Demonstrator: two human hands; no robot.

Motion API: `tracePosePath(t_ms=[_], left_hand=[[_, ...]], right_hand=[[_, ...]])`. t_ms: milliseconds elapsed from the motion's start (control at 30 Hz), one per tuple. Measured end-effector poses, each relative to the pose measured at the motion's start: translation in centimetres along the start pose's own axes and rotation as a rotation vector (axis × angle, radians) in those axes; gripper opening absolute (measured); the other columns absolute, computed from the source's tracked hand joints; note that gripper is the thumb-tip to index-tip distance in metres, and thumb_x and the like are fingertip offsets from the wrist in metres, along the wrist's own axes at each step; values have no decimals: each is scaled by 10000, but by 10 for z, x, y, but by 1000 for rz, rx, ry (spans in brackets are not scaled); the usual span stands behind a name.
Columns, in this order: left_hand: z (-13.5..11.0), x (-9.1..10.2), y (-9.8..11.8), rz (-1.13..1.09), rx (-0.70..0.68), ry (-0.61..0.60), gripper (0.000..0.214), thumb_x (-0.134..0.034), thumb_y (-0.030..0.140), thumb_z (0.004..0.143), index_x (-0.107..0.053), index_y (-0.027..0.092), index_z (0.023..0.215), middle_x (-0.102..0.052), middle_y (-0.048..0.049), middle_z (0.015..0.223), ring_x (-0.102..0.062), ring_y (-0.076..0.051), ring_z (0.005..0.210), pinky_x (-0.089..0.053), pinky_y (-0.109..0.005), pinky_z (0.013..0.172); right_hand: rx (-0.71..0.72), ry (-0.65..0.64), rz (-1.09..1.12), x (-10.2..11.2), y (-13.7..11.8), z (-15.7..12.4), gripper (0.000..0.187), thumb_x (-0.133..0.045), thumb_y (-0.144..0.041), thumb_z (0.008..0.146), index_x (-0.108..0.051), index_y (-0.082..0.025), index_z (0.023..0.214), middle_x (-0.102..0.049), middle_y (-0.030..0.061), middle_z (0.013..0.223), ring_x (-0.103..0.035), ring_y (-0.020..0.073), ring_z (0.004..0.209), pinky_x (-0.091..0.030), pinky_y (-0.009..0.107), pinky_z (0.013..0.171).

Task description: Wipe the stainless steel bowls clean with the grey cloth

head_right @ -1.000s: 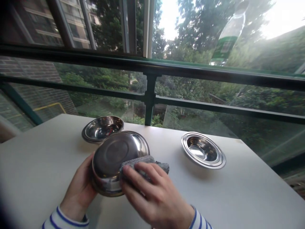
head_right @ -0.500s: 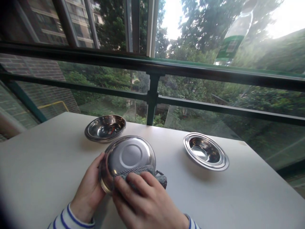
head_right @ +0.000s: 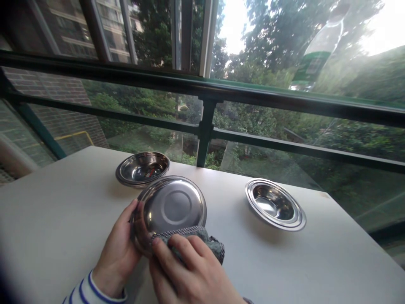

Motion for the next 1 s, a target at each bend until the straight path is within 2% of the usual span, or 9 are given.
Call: tracePosePath(t_ms=[167,333,467,533,600,667,800,867,1000], left_hand=[[-9,-1,-7,30,-34,-45,166,-559,203,834,-675,133,738,-696,-27,661,-638,-116,557,-524,-202,532],[-12,3,-10,75,-46,-126,109,-602,219,804,-666,139,767,-648,8,612,-590,-100,511,-478,-188,476],[-7,3,-2,68,-64,-118,141,-589,245,812,-677,135,821,-689,-22,687,-616,-123,550,-497,-218,514],[-6,2,-1,73,-70,-138,154,-586,255,812,-681,134,827,-689,-23,680,-621,-134,560,-509,-240,549],[-7,2,-4,98,-68,-162,139,-612,256,792,-675,134,773,-661,-5,619,-607,-129,544,-498,-233,544],[-10,4,-9,130,-55,-200,129,-648,251,763,-657,131,717,-634,12,590,-591,-113,539,-480,-212,540],[-12,5,-14,151,-34,-242,150,-681,263,731,-655,116,715,-657,-8,660,-603,-116,593,-487,-217,598],[-11,5,-12,147,-42,-218,145,-685,260,725,-664,117,738,-661,-9,660,-606,-122,594,-489,-221,594],[-9,4,-7,121,-68,-161,129,-681,239,722,-677,124,781,-663,2,638,-614,-126,591,-491,-223,595]], right_hand=[[-50,-26,5,0,4,-2,310,-384,-156,941,-671,-132,1055,-662,61,1127,-580,200,898,-518,308,694],[-149,2,2,1,6,-2,286,-417,-159,926,-649,-109,1087,-643,112,1151,-574,219,973,-519,327,730],[-40,24,45,2,1,1,238,-465,-136,908,-699,-169,937,-688,16,1067,-597,179,849,-513,289,650],[-8,8,50,3,1,2,265,-439,-133,920,-700,-176,941,-684,0,1082,-595,170,833,-511,279,636],[-34,-10,38,4,5,1,293,-399,-155,938,-678,-155,1026,-664,29,1129,-586,187,888,-518,293,680],[-120,-18,23,5,12,-3,306,-389,-172,940,-642,-114,1102,-636,85,1173,-565,220,962,-522,328,737],[-267,-33,-23,9,21,-8,308,-435,-122,898,-597,-60,1154,-591,170,1213,-535,261,1025,-520,389,777],[-215,-40,-23,10,18,-6,292,-446,-129,895,-617,-89,1129,-610,146,1193,-548,252,1003,-520,382,765],[-50,-54,45,12,9,0,261,-430,-164,922,-668,-162,1031,-668,40,1111,-586,191,892,-518,305,689]])
Point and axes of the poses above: each hand's wrist, its own z-axis towards the middle knuckle, its own x-axis out of the back of the hand, y = z × x, the point moved 2 cm from there along z, towards the middle knuckle
